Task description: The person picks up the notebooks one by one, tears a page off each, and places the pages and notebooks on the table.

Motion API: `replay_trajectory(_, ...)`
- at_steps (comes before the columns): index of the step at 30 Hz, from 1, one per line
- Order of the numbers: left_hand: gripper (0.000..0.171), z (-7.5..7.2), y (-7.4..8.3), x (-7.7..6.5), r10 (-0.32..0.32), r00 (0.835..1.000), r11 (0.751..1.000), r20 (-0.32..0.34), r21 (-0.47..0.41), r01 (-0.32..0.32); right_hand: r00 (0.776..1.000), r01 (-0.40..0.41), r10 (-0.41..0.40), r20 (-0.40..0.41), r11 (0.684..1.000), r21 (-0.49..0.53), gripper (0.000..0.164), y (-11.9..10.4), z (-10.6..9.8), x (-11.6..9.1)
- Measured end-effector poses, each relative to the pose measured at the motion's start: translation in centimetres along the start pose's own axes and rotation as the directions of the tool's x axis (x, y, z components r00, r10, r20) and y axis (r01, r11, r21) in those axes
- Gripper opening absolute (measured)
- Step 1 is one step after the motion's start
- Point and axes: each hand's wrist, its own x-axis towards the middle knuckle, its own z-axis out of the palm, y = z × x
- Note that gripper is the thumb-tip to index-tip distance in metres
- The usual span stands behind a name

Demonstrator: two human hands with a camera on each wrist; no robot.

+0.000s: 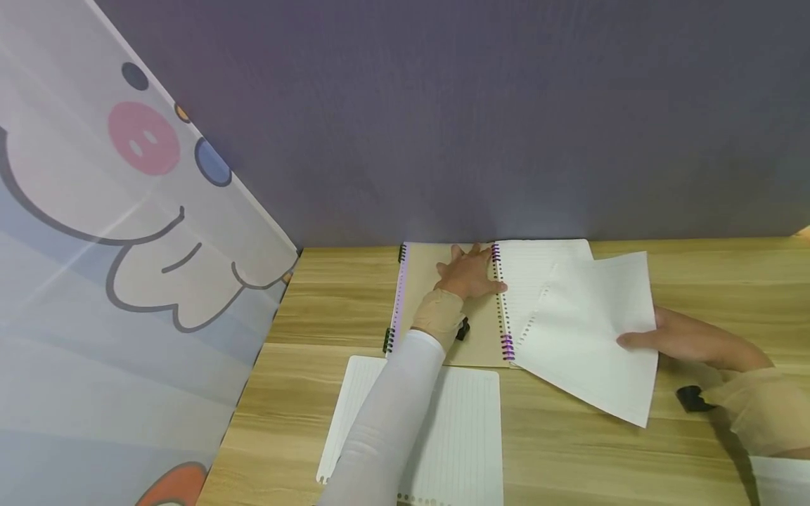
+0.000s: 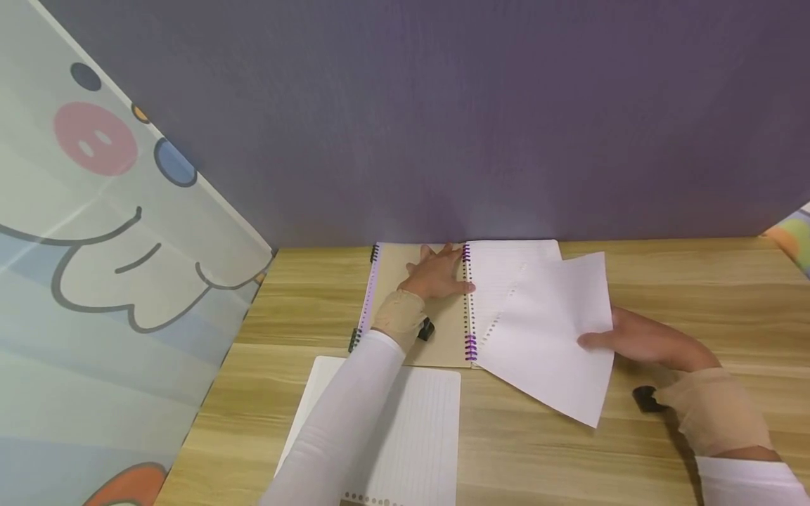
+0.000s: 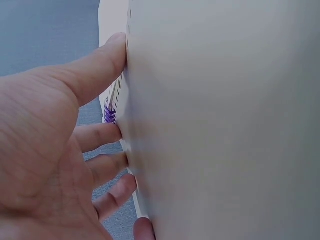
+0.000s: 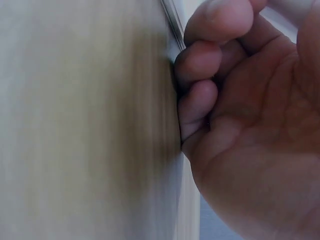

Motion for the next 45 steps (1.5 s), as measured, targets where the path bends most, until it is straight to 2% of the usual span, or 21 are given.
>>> replay_trajectory(7, 0.089, -0.1, 0.1, -0.1, 0.002, 1.0, 1.0, -0.004, -0.016, -0.002, 1.0, 0.013, -0.013, -0.013, 1.0, -0.016, 0.051, 0.1, -0.2, -0.5)
replay_trajectory(14, 0.087, 0.2, 0.0, -0.1, 0.038, 0.999, 0.999, -0.03, -0.031, -0.039, 0.999, 0.043, -0.043, -0.016, 0.998, 0.055, 0.05, 0.4, -0.2, -0.7)
replay_trajectory(17, 0.087, 0.2, -0.1, -0.1, 0.039, 0.999, 0.999, -0.033, -0.032, -0.04, 0.999, 0.045, -0.044, -0.014, 0.998, 0.053, 0.051, 0.4, -0.3, -0.7)
replay_trajectory(23, 0.087, 0.2, 0.1, -0.1, 0.034, 0.999, 0.999, -0.031, -0.031, -0.035, 1.0, 0.014, -0.014, -0.006, 1.0, -0.004, 0.052, 0.4, -0.6, -1.0)
replay_trajectory(26, 0.087, 0.1, 0.2, -0.1, 0.035, 0.999, 0.999, -0.028, -0.03, -0.036, 0.999, 0.012, -0.013, -0.033, 0.999, -0.05, 0.053, 0.7, -1.0, -1.3)
replay_trajectory(30, 0.087, 0.1, 0.1, -0.2, 0.025, 0.999, 0.999, -0.022, -0.025, -0.026, 0.998, 0.003, -0.007, -0.061, 0.998, -0.059, 0.056, 1.2, -1.3, -1.7)
replay_trajectory(34, 0.087, 0.1, 0.1, -0.3, 0.026, 0.999, 0.999, -0.026, -0.028, -0.027, 0.998, -0.012, 0.008, -0.056, 0.998, -0.058, 0.06, 1.1, -1.4, -1.9)
replay_trajectory(36, 0.087, 0.1, 0.1, -0.3, 0.028, 0.999, 0.999, -0.025, -0.035, -0.029, 0.998, -0.013, 0.008, -0.062, 0.997, -0.082, 0.06, 1.1, -1.4, -1.9)
replay_trajectory(42, 0.087, 0.0, 0.0, -0.4, 0.024, 0.999, 0.999, -0.021, -0.036, -0.024, 0.998, 0.014, -0.018, -0.052, 0.998, -0.065, 0.057, 1.1, -1.4, -1.8)
replay_trajectory(45, 0.087, 0.0, -0.1, -0.4, 0.024, 0.999, 0.999, -0.024, -0.037, -0.025, 0.996, 0.02, -0.03, -0.079, 0.992, -0.125, 0.062, 1.1, -1.5, -1.8)
